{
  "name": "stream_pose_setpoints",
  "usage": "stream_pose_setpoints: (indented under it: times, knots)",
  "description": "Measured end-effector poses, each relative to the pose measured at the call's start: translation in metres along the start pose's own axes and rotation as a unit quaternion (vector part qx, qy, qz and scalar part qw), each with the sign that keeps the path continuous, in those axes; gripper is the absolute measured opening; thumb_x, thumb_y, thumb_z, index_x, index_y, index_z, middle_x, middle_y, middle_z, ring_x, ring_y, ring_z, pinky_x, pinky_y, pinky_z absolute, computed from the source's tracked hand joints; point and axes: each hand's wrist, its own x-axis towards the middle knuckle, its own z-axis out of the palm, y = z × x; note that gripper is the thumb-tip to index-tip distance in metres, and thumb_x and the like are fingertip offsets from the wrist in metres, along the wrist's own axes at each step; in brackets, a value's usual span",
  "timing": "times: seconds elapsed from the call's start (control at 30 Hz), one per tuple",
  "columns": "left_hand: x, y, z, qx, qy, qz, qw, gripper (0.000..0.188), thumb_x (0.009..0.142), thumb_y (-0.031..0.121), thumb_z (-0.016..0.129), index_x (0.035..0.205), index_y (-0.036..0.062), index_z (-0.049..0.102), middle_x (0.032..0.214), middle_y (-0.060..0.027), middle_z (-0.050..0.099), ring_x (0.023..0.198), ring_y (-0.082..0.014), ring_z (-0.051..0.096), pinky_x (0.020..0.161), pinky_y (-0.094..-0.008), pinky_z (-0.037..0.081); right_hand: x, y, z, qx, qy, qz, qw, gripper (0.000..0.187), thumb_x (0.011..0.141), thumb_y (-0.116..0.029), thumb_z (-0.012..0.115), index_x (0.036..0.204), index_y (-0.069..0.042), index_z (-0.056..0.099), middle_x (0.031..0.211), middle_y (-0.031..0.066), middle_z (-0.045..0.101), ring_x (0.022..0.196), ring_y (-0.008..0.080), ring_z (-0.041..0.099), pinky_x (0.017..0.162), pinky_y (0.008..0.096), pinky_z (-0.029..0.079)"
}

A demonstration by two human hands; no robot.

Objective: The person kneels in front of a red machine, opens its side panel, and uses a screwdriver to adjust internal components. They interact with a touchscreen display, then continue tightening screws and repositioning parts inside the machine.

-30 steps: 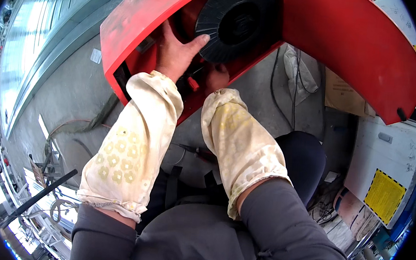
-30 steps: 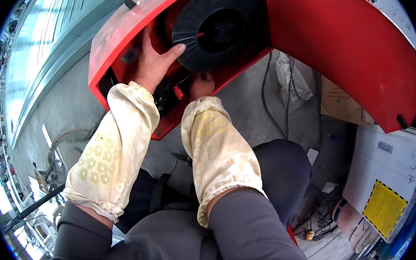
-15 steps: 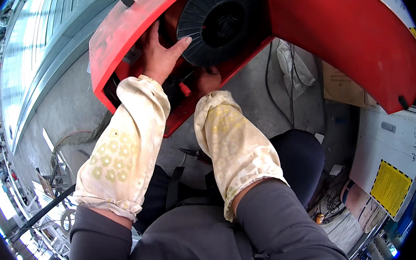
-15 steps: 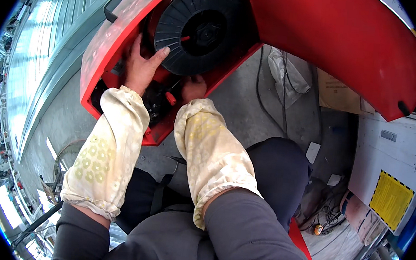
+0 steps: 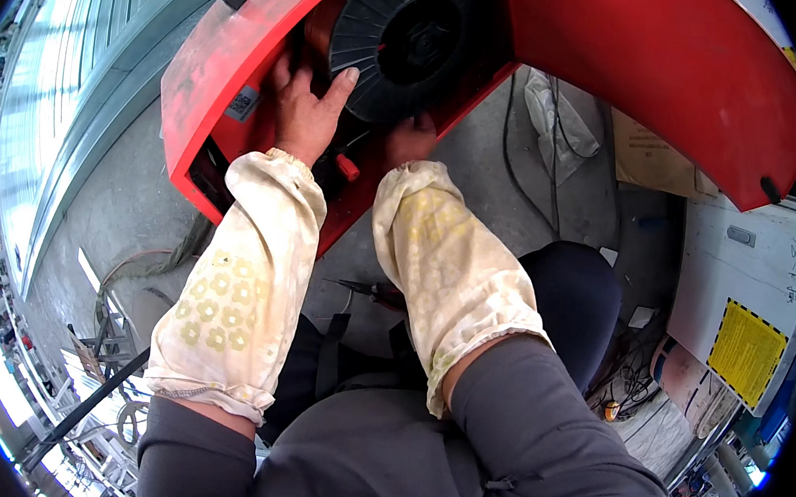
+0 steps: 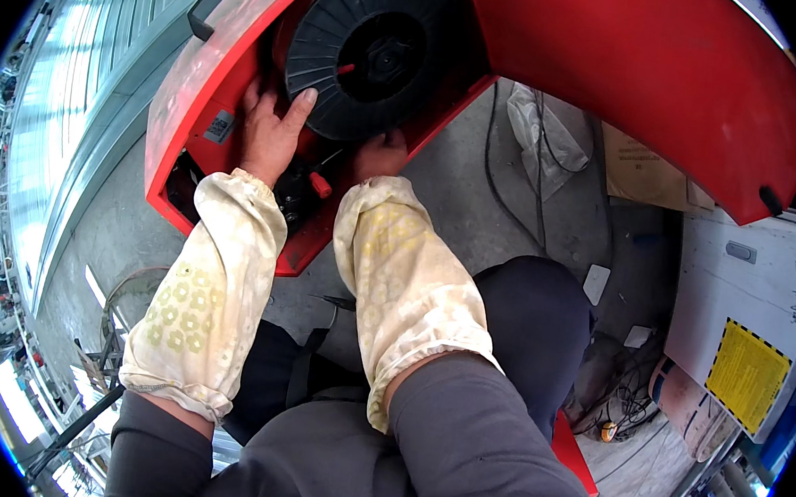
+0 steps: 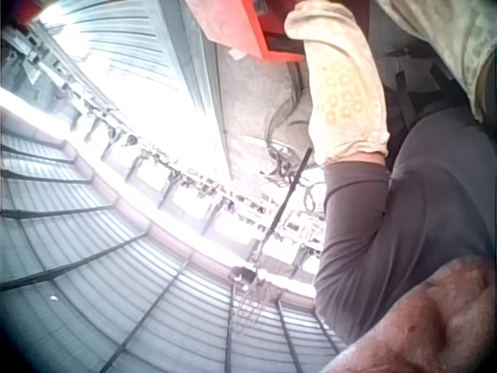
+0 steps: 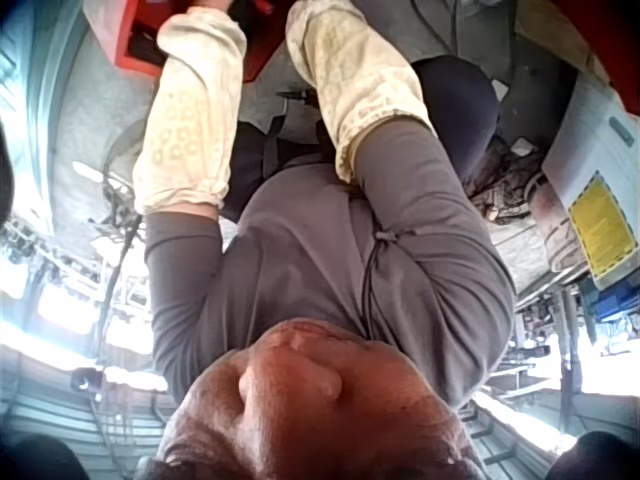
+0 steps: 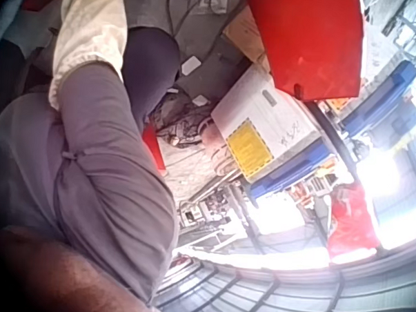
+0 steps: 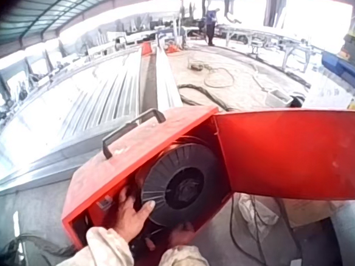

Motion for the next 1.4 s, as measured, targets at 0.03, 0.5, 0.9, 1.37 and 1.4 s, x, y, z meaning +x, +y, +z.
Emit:
stream_pose_setpoints:
  times: [0.03, 0.5, 0.9, 1.37, 1.4]
  knots:
    - [0.000, 0.001, 0.000, -0.003, -0.005, 0.001, 1.000, 0.079, 0.086, 0.055, 0.063, 0.139, 0.0002, 0.044, 0.145, -0.0278, 0.034, 0.134, -0.0424, 0.035, 0.111, -0.0428, 0.031, 0.000, -0.003, 0.000, -0.023, 0.012, -0.018, 1.000, 0.023, 0.093, -0.008, 0.052, 0.105, 0.006, 0.065, 0.099, 0.0161, 0.070, 0.091, 0.0229, 0.067, 0.081, 0.0338, 0.051]
    - [0.014, -0.004, 0.001, -0.012, -0.015, 0.019, 1.000, 0.079, 0.085, 0.056, 0.065, 0.131, -0.0062, 0.050, 0.138, -0.0316, 0.039, 0.130, -0.0432, 0.039, 0.110, -0.0436, 0.031, 0.024, 0.036, -0.014, -0.030, 0.020, -0.039, 0.999, 0.026, 0.094, -0.016, 0.057, 0.106, 0.006, 0.066, 0.097, 0.0180, 0.072, 0.087, 0.0241, 0.069, 0.078, 0.0331, 0.051]
    - [0.073, 0.035, -0.009, -0.083, -0.031, 0.078, 0.993, 0.085, 0.086, 0.056, 0.063, 0.138, -0.0079, 0.043, 0.136, -0.0291, 0.050, 0.130, -0.0361, 0.046, 0.111, -0.0361, 0.031, 0.007, 0.019, -0.001, 0.029, -0.037, -0.002, 0.999, 0.033, 0.094, -0.021, 0.055, 0.108, 0.007, 0.064, 0.097, 0.0155, 0.071, 0.084, 0.0208, 0.067, 0.075, 0.0333, 0.052]
    - [0.003, -0.011, 0.011, -0.003, 0.054, 0.041, 0.998, 0.069, 0.086, 0.040, 0.069, 0.135, -0.0036, 0.048, 0.138, -0.0275, 0.043, 0.130, -0.0387, 0.040, 0.109, -0.0431, 0.033, 0.027, 0.060, -0.010, 0.077, -0.137, -0.030, 0.987, 0.033, 0.097, -0.021, 0.057, 0.116, 0.006, 0.057, 0.106, 0.0152, 0.067, 0.092, 0.0226, 0.066, 0.080, 0.0325, 0.053]
    - [-0.008, -0.019, 0.014, -0.031, 0.029, 0.004, 0.999, 0.066, 0.085, 0.035, 0.071, 0.134, -0.0027, 0.048, 0.139, -0.0256, 0.043, 0.128, -0.0371, 0.044, 0.105, -0.0421, 0.038, 0.024, 0.060, -0.007, 0.072, -0.140, -0.017, 0.987, 0.032, 0.097, -0.020, 0.058, 0.116, 0.006, 0.056, 0.106, 0.0151, 0.067, 0.092, 0.0230, 0.066, 0.081, 0.0325, 0.053]
